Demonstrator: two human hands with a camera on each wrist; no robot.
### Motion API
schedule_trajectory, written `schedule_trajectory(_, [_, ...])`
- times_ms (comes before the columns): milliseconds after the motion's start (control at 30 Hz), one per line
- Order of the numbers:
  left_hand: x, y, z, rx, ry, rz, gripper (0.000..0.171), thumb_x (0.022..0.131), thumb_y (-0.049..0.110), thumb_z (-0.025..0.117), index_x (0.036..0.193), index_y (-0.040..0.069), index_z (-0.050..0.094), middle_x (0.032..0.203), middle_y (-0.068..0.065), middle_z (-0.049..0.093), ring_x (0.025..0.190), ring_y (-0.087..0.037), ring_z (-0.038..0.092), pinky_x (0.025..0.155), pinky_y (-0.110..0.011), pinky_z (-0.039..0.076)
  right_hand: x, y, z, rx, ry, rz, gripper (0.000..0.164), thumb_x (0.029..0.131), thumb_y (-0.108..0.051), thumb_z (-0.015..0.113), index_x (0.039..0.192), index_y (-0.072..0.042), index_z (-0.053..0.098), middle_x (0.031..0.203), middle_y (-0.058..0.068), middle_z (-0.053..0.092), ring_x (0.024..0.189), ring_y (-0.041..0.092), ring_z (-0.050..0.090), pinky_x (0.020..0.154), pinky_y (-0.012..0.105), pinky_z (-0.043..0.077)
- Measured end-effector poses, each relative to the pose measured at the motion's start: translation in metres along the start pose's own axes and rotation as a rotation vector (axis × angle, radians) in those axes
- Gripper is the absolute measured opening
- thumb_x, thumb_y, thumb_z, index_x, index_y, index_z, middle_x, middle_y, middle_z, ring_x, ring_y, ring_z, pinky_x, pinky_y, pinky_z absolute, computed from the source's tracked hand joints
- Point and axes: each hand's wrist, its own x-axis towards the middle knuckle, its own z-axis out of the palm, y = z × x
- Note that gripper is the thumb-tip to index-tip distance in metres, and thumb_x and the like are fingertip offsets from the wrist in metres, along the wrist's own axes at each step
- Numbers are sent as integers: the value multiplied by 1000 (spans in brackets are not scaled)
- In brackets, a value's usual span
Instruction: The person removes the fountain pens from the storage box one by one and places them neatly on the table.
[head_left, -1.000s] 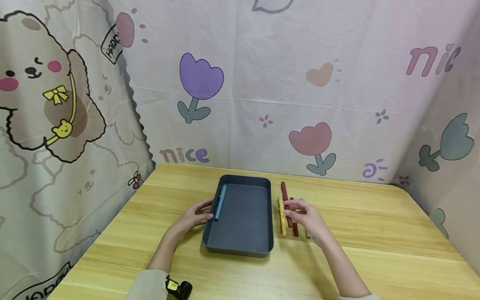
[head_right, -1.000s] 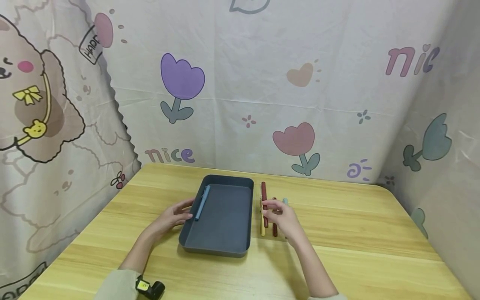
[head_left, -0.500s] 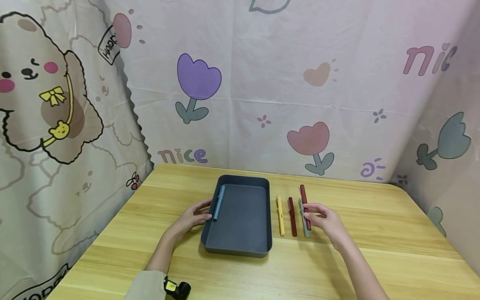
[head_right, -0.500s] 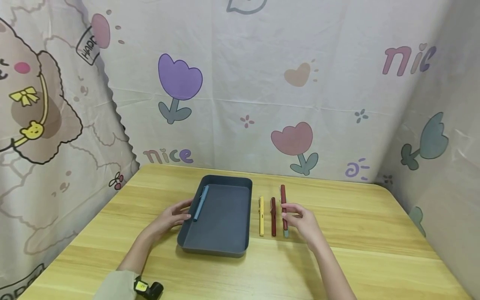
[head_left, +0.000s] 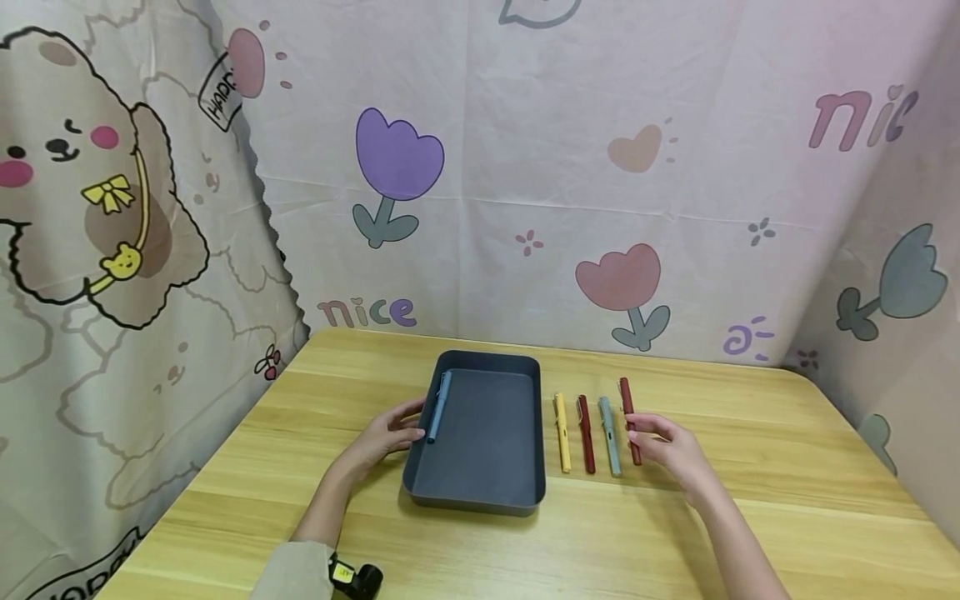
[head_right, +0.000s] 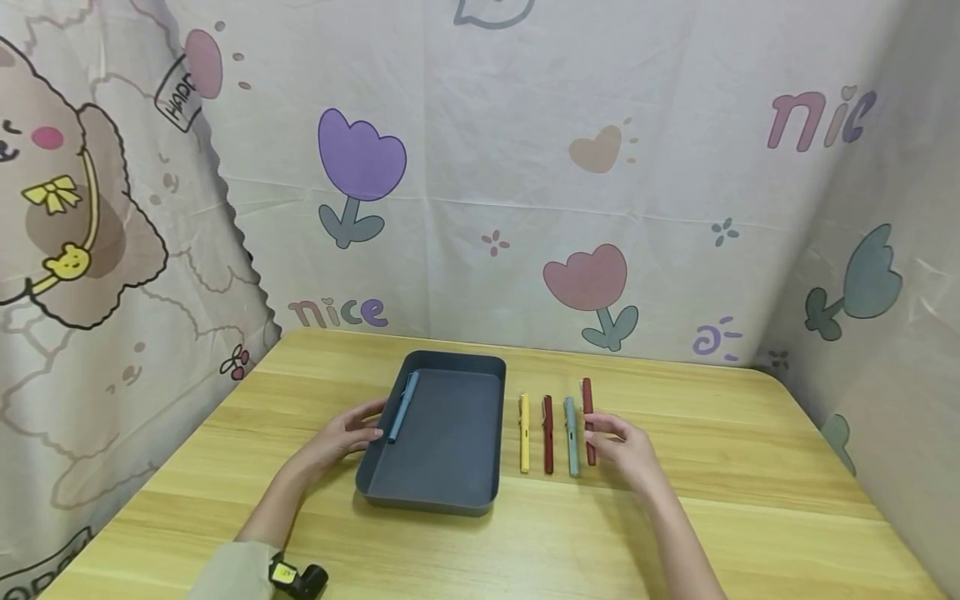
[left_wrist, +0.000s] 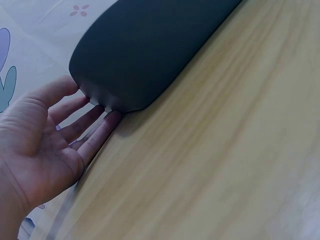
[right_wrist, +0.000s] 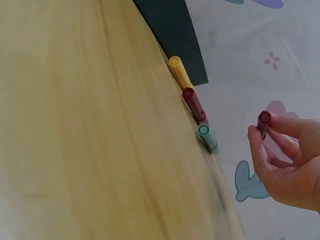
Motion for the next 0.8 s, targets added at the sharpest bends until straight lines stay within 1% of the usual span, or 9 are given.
schedule_trajectory(133, [-1,1,1,-2,2,2,62,88,12,61,143,7,33,141,-20,33,120,-33,42,93,-44,38,1,8,-6,-21,13,4,43,88,-12,62,124,9,50,115,23,55,87,12,59,74,26,47])
schedule_trajectory(300, [-1,0,0,-1,-1,8,62,88,12,61,143,6,32,141,-21,33,120,-33,42,93,-44,38,3,18,-11,3,21,45,43,87,-10,62,124,9,50,115,24,54,83,12,57,71,28,49])
schedule_trajectory(500, [0,-1,-1,-1,8,-4,62,88,13,62,143,6,33,141,-20,33,118,-32,44,92,-42,39,6,29,-13,13,17,84,43,87,-9,63,124,9,50,115,21,55,83,10,56,70,25,49])
schedule_trajectory(700, [1,-2,-1,-1,8,-4,62,88,13,62,143,6,33,141,-20,33,119,-32,43,92,-43,38,6,36,-14,2,8,84,44,86,-11,64,123,9,51,114,19,56,85,10,57,71,26,49])
schedule_trajectory(800, [1,-2,0,-3,8,-2,62,88,13,62,143,6,33,141,-20,33,119,-32,43,92,-43,38,6,37,-14,-8,4,74,44,87,-12,64,124,9,51,116,20,56,86,9,57,71,26,49])
